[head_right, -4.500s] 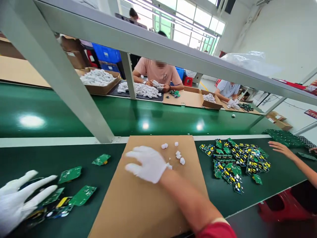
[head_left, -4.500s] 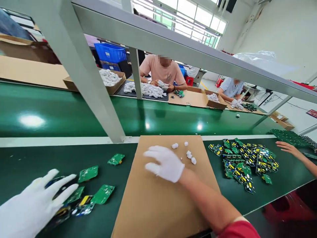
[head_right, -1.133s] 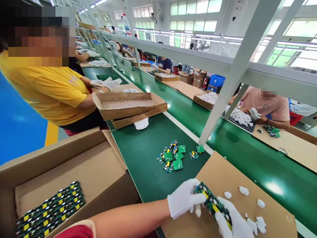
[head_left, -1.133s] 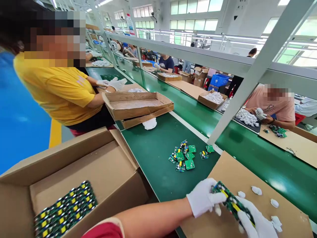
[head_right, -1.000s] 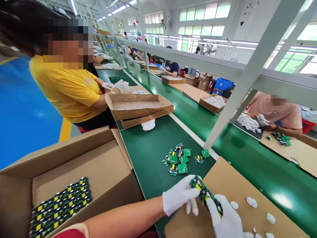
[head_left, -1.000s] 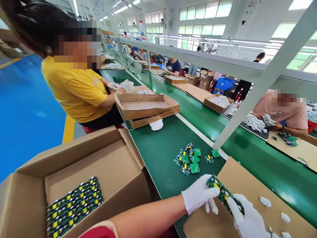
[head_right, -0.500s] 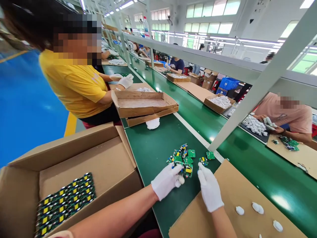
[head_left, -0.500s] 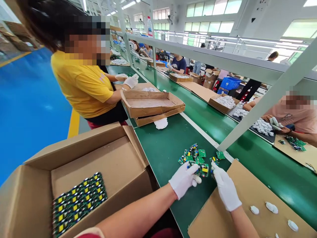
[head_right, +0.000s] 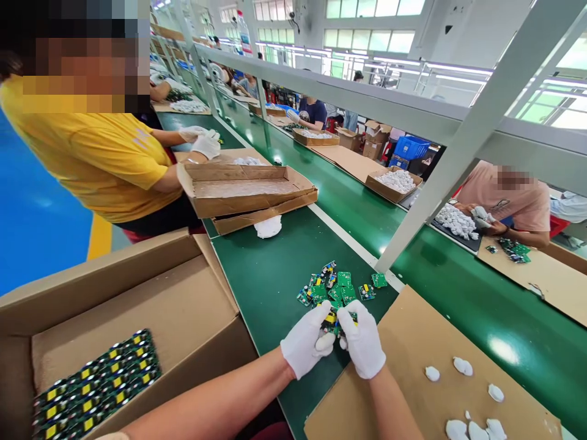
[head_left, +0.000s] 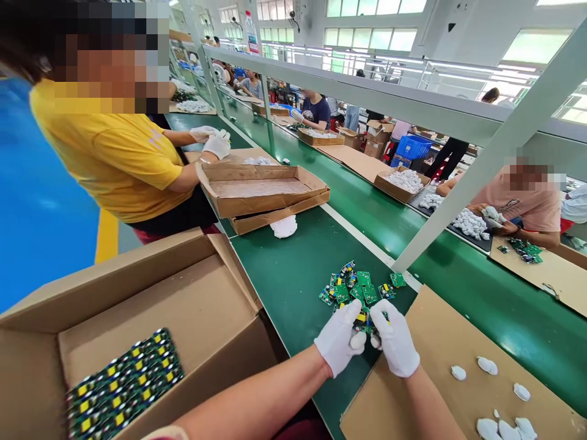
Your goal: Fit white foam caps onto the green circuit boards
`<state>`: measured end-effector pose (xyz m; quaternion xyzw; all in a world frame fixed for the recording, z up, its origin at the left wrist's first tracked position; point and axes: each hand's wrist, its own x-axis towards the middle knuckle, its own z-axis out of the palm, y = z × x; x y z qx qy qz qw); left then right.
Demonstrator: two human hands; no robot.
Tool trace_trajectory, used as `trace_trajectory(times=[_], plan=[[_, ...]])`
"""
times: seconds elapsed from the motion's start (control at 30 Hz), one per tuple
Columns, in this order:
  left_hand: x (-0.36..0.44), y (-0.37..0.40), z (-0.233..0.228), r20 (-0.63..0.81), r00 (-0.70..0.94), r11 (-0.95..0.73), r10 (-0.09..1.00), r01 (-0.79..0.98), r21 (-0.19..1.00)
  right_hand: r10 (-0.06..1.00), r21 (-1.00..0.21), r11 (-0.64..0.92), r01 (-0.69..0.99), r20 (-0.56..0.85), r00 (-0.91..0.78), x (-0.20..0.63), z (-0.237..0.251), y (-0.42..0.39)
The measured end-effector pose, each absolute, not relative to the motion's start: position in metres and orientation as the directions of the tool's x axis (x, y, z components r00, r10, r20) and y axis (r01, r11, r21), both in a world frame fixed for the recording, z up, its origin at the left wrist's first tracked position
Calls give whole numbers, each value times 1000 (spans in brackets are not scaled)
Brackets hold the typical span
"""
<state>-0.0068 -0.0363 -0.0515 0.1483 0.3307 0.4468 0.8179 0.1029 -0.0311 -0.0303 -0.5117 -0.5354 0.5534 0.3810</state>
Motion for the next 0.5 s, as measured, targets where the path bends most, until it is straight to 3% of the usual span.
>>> trace_trajectory(times=[0.07, 0.13, 0.2, 0.23, 0.3, 0.37, 0.43, 0.5], plan=[[-9, -32, -46, -385, 430, 577, 817, -588, 567, 963, -987, -159, -31, -148, -226, 106, -29, -31], [-14, -24, -37, -317, 368, 472, 874, -491, 732, 982, -991, -114, -68, -102, -158, 112, -31, -27], [-23, -13, -29, -146, 199, 191, 969, -229, 955, 999, -994, -30, 101, -28, 24, 120, -36, -19], [-29, -7, -25, -26, 146, 29, 989, -22, 999, 993, -968, 5, 250, 33, 111, 124, -40, -15], [-43, 6, -21, 164, 189, -227, 968, 381, 897, 975, -839, 79, 539, 178, 134, 133, -52, -7], [-60, 20, -22, 191, 310, -352, 931, 630, 692, 955, -673, 243, 699, 292, -50, 139, -67, -3], [-84, 36, -24, 177, 315, -361, 933, 788, 499, 898, -531, 361, 767, 420, -131, 143, -81, -3], [-116, 56, -25, 235, 191, -264, 953, 906, 332, 829, -442, 408, 799, 547, -120, 144, -91, -4]])
